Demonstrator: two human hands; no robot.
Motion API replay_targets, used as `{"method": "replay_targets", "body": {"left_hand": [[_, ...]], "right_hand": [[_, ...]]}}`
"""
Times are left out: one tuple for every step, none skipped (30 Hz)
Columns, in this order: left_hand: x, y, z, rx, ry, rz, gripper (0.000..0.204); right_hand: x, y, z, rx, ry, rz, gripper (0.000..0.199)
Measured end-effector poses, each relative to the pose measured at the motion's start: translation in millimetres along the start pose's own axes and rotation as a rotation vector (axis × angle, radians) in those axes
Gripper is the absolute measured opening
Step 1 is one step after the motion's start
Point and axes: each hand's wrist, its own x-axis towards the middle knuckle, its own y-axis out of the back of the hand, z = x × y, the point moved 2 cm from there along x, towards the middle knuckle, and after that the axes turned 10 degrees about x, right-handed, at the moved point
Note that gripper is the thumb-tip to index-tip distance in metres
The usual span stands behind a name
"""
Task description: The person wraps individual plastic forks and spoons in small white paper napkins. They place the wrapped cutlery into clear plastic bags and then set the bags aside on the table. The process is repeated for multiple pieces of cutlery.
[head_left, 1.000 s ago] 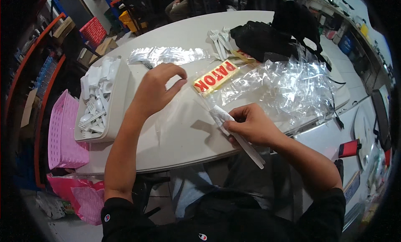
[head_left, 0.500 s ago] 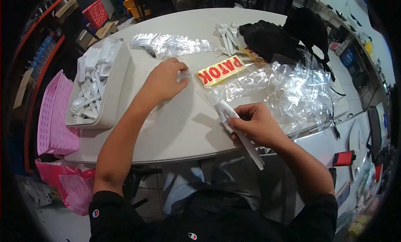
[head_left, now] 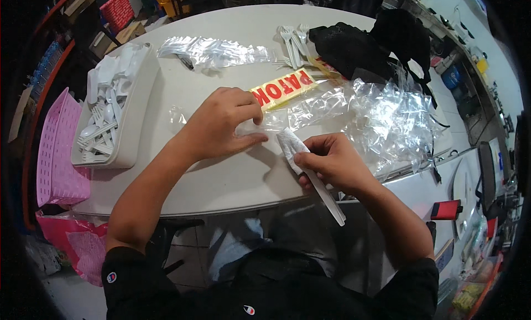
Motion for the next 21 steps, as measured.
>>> {"method": "replay_targets", "body": {"left_hand": [[-1.2, -1.6, 0.8, 0.019, 0.007, 0.003, 0.024], [-1.3, -2.6, 2.5, 0.026, -0.003, 0.043, 0.023], [-0.5, -3.2, 5.1, 0.033, -0.013, 0.083, 0.022], [0.1, -4.0, 7.5, 0.039, -0.023, 0.123, 0.022], [0.0, -4.4, 9.5, 0.044, -0.018, 0.128, 0.02], [-0.4, -4.8, 11.4, 0.048, -0.013, 0.133, 0.019], [-0.4, -5.5, 12.2, 0.053, -0.008, 0.138, 0.018], [-1.1, -5.9, 11.4, 0.049, -0.001, 0.134, 0.017], [-2.2, -6.7, 10.4, 0.046, 0.006, 0.131, 0.015], [-3.2, -7.1, 9.5, 0.043, 0.014, 0.127, 0.014], [-3.0, -6.7, 9.9, 0.006, 0.028, 0.117, 0.014], [-2.0, -5.2, 10.1, -0.031, 0.041, 0.107, 0.014], [-2.0, -4.3, 10.6, -0.068, 0.055, 0.097, 0.015], [-1.5, -4.5, 11.1, -0.097, 0.052, 0.093, 0.015], [-1.5, -4.7, 12.0, -0.127, 0.048, 0.089, 0.016], [-1.2, -5.0, 12.6, -0.156, 0.045, 0.085, 0.016], [-1.9, -5.0, 13.2, -0.168, 0.048, 0.106, 0.018], [-2.3, -5.5, 13.9, -0.181, 0.051, 0.128, 0.02], [-2.7, -5.4, 14.5, -0.193, 0.054, 0.149, 0.022], [-2.6, -5.8, 14.8, -0.219, 0.071, 0.159, 0.023], [-2.4, -5.6, 15.2, -0.244, 0.087, 0.17, 0.025]], "right_hand": [[-0.6, -0.4, -0.8, 0.027, 0.001, -0.001, 0.022], [-0.9, -0.6, -1.1, 0.055, 0.002, 0.002, 0.022], [-1.2, -0.8, -1.1, 0.051, 0.006, 0.004, 0.023], [-1.5, -1.1, -1.1, 0.046, 0.011, 0.007, 0.023], [-1.7, -1.6, -1.8, 0.042, 0.017, 0.007, 0.024], [-1.6, -1.5, -2.3, 0.034, 0.009, 0.011, 0.024], [-1.6, -1.0, -2.9, 0.026, 0.001, 0.014, 0.024], [-0.7, -1.4, -3.2, 0.018, -0.005, 0.014, 0.024], [0.0, -1.7, -3.6, 0.022, 0.003, 0.002, 0.024], [0.6, -1.7, -3.7, 0.026, 0.009, -0.009, 0.023], [-0.4, -1.1, -3.2, 0.031, 0.013, -0.019, 0.023], [-0.9, -0.5, -2.4, 0.06, 0.025, -0.028, 0.023], [-0.9, 0.3, -1.0, 0.09, 0.036, -0.037, 0.024], [-0.1, 2.2, -1.1, 0.114, 0.052, -0.043, 0.024], [1.1, 3.9, 0.1, 0.152, 0.07, -0.047, 0.024], [2.5, 5.6, 2.4, 0.189, 0.087, -0.051, 0.024], [3.2, 6.1, 3.9, 0.227, 0.103, -0.06, 0.024], [2.8, 7.4, 4.1, 0.272, 0.101, -0.054, 0.024], [2.1, 8.9, 4.1, 0.318, 0.098, -0.047, 0.024], [1.7, 10.1, 4.4, 0.364, 0.095, -0.036, 0.024], [1.3, 10.0, 4.0, 0.38, 0.092, -0.027, 0.024]]}}
